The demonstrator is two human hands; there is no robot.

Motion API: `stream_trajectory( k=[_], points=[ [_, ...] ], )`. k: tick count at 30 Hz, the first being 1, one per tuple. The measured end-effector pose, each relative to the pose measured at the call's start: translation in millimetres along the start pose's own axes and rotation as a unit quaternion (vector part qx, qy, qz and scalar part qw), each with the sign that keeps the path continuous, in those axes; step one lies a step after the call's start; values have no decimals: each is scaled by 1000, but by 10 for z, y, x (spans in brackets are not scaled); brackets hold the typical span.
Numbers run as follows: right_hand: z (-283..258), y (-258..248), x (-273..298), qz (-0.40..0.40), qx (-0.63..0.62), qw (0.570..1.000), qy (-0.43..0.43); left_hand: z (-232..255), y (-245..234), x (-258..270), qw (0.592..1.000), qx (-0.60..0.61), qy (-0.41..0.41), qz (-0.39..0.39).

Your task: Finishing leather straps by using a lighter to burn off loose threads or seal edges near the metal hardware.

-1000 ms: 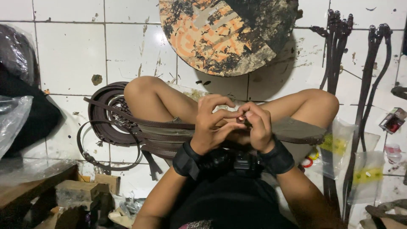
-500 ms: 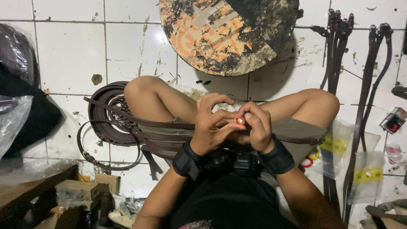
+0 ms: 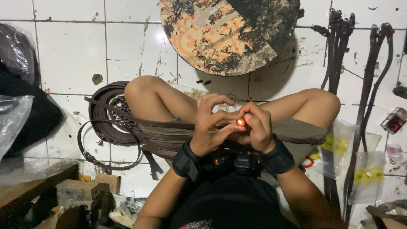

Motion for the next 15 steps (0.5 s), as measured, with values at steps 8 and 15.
stream_trajectory(
  k=[8,15],
  points=[
    [-36,-55,-22,1,-7,1000,20,-38,-17,31,1000,11,-8,6],
    [-28,-164,38,-33,-47,998,-3,-21,-29,-33,999,-20,2,-28]
  ],
)
Point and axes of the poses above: each hand's wrist, its own x-axis away from the middle knuckle, its own y-axis out of the palm, z = x × y, the point moved 2 cm from there along -x, towards the middle knuckle, and after that the axes turned 12 degrees about y, right-handed, at the moved point
